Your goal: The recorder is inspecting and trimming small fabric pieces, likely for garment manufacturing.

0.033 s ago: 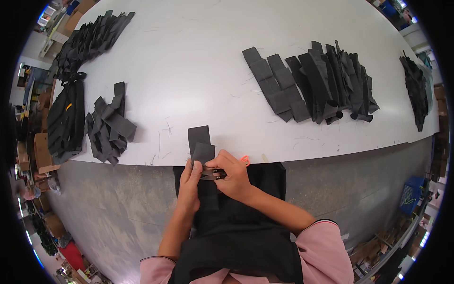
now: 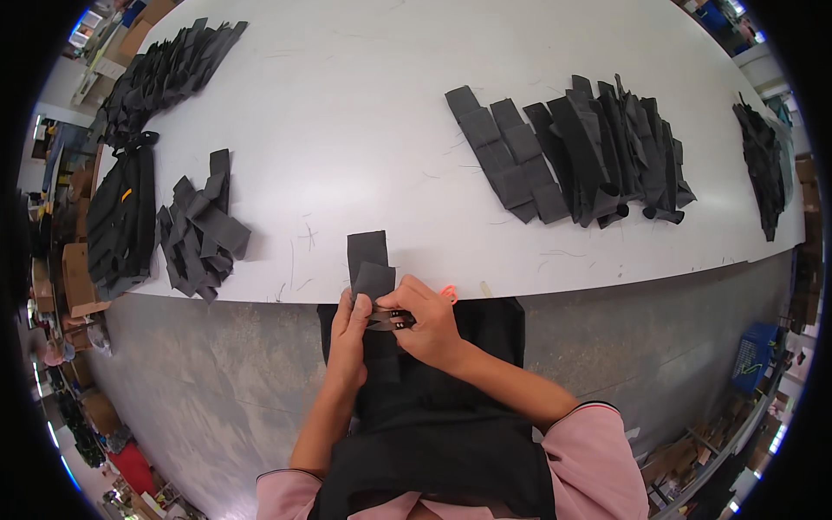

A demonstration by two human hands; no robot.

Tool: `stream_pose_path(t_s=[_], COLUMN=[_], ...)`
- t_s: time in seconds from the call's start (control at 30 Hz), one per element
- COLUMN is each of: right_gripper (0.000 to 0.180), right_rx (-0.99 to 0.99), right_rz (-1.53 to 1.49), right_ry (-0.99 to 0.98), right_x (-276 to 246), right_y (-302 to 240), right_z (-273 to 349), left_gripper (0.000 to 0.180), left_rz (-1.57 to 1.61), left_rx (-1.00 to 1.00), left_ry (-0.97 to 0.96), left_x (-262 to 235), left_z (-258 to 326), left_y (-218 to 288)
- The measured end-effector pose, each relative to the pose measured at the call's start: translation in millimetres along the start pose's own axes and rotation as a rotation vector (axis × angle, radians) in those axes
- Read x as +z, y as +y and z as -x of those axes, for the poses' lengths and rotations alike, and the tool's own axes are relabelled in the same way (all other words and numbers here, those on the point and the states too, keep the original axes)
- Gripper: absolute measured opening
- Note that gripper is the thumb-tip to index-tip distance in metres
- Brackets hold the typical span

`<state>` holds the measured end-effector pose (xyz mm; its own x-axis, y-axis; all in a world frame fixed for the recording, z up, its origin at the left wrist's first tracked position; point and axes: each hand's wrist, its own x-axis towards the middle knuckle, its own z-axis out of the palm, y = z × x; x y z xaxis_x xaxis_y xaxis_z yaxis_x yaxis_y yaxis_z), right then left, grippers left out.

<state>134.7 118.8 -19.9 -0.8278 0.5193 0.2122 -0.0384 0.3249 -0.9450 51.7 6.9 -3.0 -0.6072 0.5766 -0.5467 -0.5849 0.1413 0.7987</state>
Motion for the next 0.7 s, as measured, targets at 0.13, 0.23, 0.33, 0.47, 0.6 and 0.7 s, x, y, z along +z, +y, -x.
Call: stream_pose_path(t_s=[0.13,0.23,0.33,0.47,0.6,0.7], right_gripper=[0.018,0.021,0.026,0.028,0.028,0.026], right_rx=[0.343,0.644,0.333,0.054,-0.051,-0.085], right_rz=[-0.324,-0.447,-0.110,0.345,0.494,0.564], right_ry=[-0.130,-0.093,0.045,0.043,-0.044,-0.072], right_x=[-9,-9,-12,-28,-29,-28], right_y=[-5,-11,-7,-27,-32,-36], right_z=[-3,-29,-20,-4,-9,-14], left_gripper=[0.033,0.037,0.043,0.046,0.047,0.047], left_rz=[0.043,0.145,0.240,0.313,0.294,0.257], left_rx=[-0.044,-0.086,-0.055,0.000,0.030,0.061], left_ry=[-0.067,-0.173,-0.153,-0.158,-0.116,-0.102], left_x=[-1,-2,0,-5,1,3], left_z=[3,0,-1,-5,-3,-4], left_y=[6,10,13,13,18,12])
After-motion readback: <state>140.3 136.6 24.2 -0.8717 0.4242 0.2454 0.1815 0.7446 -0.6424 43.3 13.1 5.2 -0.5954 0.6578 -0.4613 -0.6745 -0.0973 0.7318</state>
